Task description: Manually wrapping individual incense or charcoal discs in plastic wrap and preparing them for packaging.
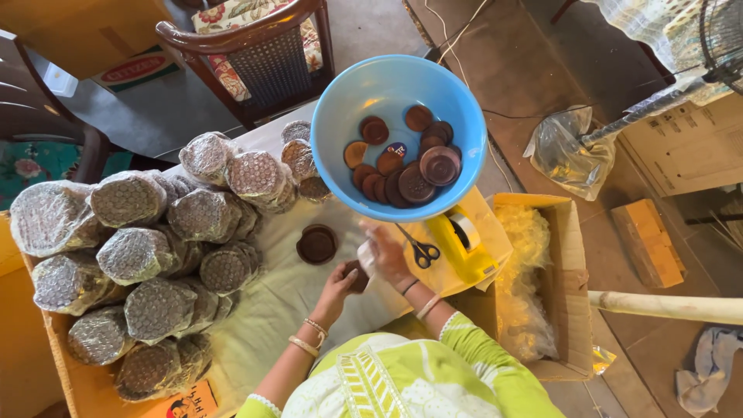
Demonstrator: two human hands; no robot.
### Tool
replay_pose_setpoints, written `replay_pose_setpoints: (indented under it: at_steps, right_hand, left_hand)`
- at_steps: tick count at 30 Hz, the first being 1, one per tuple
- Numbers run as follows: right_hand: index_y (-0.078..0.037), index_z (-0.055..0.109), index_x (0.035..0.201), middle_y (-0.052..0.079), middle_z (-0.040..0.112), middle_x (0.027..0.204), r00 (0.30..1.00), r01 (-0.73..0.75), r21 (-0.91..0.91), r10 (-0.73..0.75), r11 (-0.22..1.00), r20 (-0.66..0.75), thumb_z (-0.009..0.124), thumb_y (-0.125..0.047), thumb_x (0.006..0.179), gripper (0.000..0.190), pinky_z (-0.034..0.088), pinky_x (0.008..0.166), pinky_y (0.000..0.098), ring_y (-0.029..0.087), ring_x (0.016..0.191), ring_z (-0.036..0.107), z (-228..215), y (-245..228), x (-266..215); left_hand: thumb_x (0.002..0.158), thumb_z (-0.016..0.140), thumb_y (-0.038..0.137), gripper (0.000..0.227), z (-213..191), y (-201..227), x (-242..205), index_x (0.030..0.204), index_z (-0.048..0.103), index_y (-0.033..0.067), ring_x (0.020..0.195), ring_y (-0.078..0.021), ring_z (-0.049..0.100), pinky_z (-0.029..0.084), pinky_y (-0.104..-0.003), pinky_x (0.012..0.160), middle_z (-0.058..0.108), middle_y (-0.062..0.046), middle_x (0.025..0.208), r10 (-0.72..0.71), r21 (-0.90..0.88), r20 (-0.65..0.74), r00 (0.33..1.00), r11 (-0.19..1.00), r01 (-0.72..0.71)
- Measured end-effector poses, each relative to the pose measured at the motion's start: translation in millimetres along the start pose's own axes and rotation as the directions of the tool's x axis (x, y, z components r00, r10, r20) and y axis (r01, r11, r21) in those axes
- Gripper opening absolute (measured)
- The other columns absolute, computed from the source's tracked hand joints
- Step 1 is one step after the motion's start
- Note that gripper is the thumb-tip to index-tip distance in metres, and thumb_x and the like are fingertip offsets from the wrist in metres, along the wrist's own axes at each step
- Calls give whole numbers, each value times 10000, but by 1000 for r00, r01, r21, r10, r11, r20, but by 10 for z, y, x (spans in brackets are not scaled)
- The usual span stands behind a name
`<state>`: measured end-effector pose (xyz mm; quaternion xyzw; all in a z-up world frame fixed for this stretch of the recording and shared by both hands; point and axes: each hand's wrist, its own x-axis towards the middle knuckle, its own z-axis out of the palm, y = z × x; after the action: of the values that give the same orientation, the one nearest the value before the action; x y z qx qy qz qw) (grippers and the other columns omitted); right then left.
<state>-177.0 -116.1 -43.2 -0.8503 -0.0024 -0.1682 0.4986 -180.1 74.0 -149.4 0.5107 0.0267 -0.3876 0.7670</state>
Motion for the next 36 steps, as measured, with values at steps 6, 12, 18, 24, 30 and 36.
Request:
replay_pose_setpoints:
  at_steps: [6,12,18,24,30,36]
  right_hand:
    - [-122,664,1055,121,708,1074,974,20,-173,-59,985,-220,548,-61,949,168,527,829,445,344,954,648,-907,181,717]
    - [-153,736,1123,146,683,1050,929,-320,-429,191,845,-317,653,-233,976,187,528,813,499,395,976,654,-1484,586,1703]
    - [-131,702,1152,151,638,1173,942,-337,-688,240,643,-236,781,-272,879,317,541,826,535,442,974,661,-1272,2504,2034]
    - [-170,698,1174,168,619,1184,933,-303,-741,346,599,-102,897,-312,686,546,548,859,525,436,1010,666,-1183,2596,2141]
    - [-176,787,1015,151,734,1065,965,-238,-664,251,709,-77,884,-291,690,358,553,877,493,391,1028,686,-1222,3131,2213]
    - [-80,764,1041,86,775,926,905,-422,-113,411,899,-112,863,-278,851,292,550,747,346,171,806,699,-1455,2839,2303]
  left_hand:
    - [952,669,148,343,-549,-278,66,1284,641,67,1089,-241,698,547,-366,946,744,-115,1181,278,632,-203,939,770,-91]
    - [908,677,149,367,-637,-69,-235,1270,627,116,1107,-365,670,547,-439,935,715,-159,1194,298,864,-297,907,488,122]
    - [847,709,133,441,-465,135,-496,1276,608,125,1123,-410,531,488,-486,962,589,-153,1220,424,944,-271,864,293,152]
    - [848,712,119,384,-492,249,-771,1224,630,130,1156,-386,509,459,-475,990,590,-125,1240,462,926,-300,835,350,140]
    - [850,694,78,340,-362,298,-986,1186,664,129,1106,-357,531,510,-430,882,596,-115,1217,465,875,-361,808,469,121]
    - [900,678,104,238,-259,389,-994,1135,714,95,917,-207,686,576,-333,728,675,-70,1102,406,703,-400,822,712,-10]
